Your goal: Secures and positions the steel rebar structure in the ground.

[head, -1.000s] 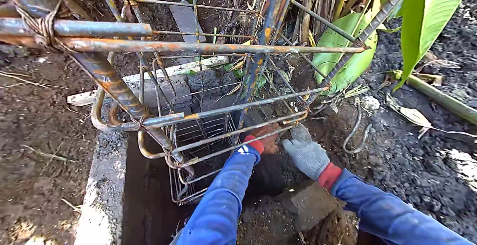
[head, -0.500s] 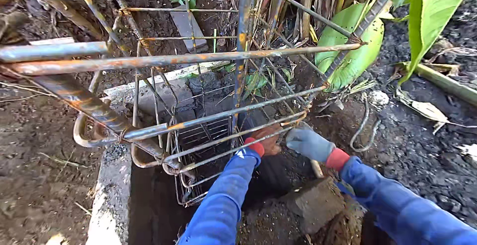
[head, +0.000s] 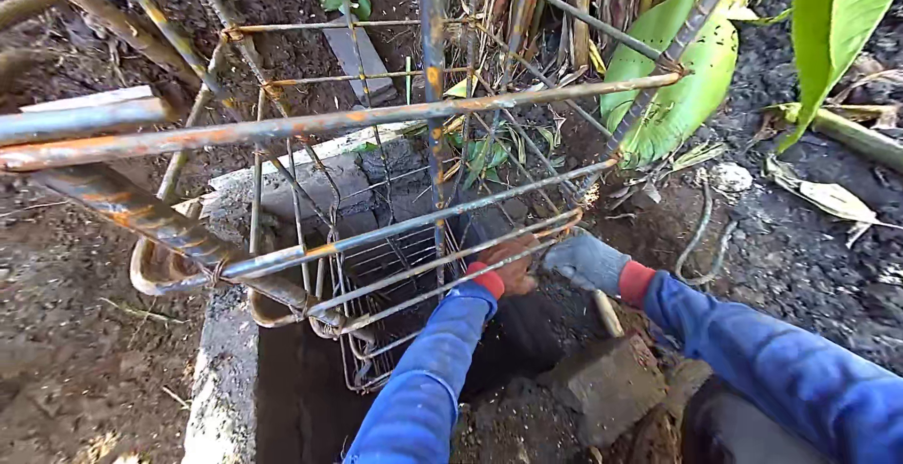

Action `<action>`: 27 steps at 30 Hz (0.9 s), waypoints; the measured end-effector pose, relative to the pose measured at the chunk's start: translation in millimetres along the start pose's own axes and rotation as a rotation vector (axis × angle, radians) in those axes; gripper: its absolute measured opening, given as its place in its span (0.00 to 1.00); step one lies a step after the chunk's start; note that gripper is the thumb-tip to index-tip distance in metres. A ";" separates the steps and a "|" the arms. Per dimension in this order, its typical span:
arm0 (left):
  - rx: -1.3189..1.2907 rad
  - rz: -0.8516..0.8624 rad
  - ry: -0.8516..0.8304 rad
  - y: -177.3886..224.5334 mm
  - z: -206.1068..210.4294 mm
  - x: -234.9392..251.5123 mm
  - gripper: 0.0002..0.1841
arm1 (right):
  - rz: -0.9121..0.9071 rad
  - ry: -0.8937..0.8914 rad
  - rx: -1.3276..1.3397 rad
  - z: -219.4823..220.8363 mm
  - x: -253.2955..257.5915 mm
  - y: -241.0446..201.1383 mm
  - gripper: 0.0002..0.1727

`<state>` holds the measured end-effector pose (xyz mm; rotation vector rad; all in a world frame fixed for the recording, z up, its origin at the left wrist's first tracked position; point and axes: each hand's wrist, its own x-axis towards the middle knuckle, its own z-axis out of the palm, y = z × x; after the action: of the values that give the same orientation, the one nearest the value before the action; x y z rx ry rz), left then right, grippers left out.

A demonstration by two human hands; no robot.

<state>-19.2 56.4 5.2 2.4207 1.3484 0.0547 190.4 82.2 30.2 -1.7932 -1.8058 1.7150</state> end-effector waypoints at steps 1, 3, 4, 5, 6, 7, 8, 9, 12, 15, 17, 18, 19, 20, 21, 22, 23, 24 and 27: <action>0.002 -0.004 -0.014 0.2 -0.2 0.0 0.32 | 0.095 -0.051 0.200 1.8 4.1 7.6 0.14; 0.003 0.004 -0.017 -1.0 5.5 3.1 0.32 | 0.239 -0.180 0.403 5.0 -1.7 19.9 0.15; 0.005 0.005 -0.015 -2.8 7.1 5.4 0.32 | 0.256 -0.232 0.384 5.1 -6.6 22.5 0.17; 0.005 0.004 -0.010 -4.1 6.8 7.5 0.31 | 0.238 -0.255 0.306 3.5 -12.0 20.8 0.18; 0.000 -0.001 -0.001 -4.9 6.1 8.3 0.30 | 0.197 -0.251 0.192 0.6 -17.3 16.1 0.20; -0.001 -0.012 0.008 -5.1 6.5 6.8 0.29 | 0.133 -0.233 0.055 -1.9 -21.5 11.1 0.22; 0.000 -0.027 0.020 -4.9 7.6 3.2 0.28 | 0.031 -0.209 -0.121 -4.7 -22.9 8.6 0.22; -0.008 -0.055 0.015 -3.5 6.6 -1.6 0.27 | -0.107 -0.160 -0.349 -8.6 -22.5 7.9 0.22; 0.028 -0.172 -0.074 9.0 -4.1 -9.6 0.25 | -0.367 0.043 -0.959 -25.9 -42.0 13.8 0.18; 0.122 -0.071 -0.001 6.3 -1.4 1.2 0.28 | -0.332 0.288 -1.058 -51.2 -108.3 23.0 0.16; 0.117 0.081 0.121 -16.3 12.7 10.4 0.30 | -0.380 0.540 -1.007 -67.2 -173.8 33.9 0.17; 0.106 0.126 0.148 -24.8 18.4 12.7 0.31 | -0.396 0.673 -0.920 -70.7 -213.4 41.5 0.18; 0.094 0.139 0.148 -28.3 21.1 12.8 0.32 | -0.370 0.774 -0.789 -68.4 -256.7 49.9 0.19; 0.087 0.141 0.144 -29.1 21.3 12.3 0.32 | -0.322 0.854 -0.629 -60.5 -299.3 60.7 0.17; 0.089 0.140 0.139 -28.6 20.1 11.8 0.33 | -0.253 0.908 -0.448 -46.8 -338.2 74.8 0.15; 0.092 0.141 0.137 -27.2 18.5 11.6 0.32 | -0.162 0.929 -0.258 -26.7 -370.8 93.4 0.11; 0.090 0.139 0.133 -25.1 16.2 11.0 0.30 | -0.037 0.881 -0.100 -5.1 -394.5 118.4 0.10; 0.092 0.130 0.119 -23.7 13.9 10.0 0.30 | 0.112 0.755 0.014 19.5 -410.3 148.7 0.11; 0.117 0.119 0.097 -22.7 11.0 11.4 0.28 | 0.640 0.166 0.030 100.9 -431.0 245.5 0.23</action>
<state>-29.2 73.4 -14.3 2.6257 1.2792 0.1291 414.8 -368.4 83.5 -2.5978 -1.2008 1.6634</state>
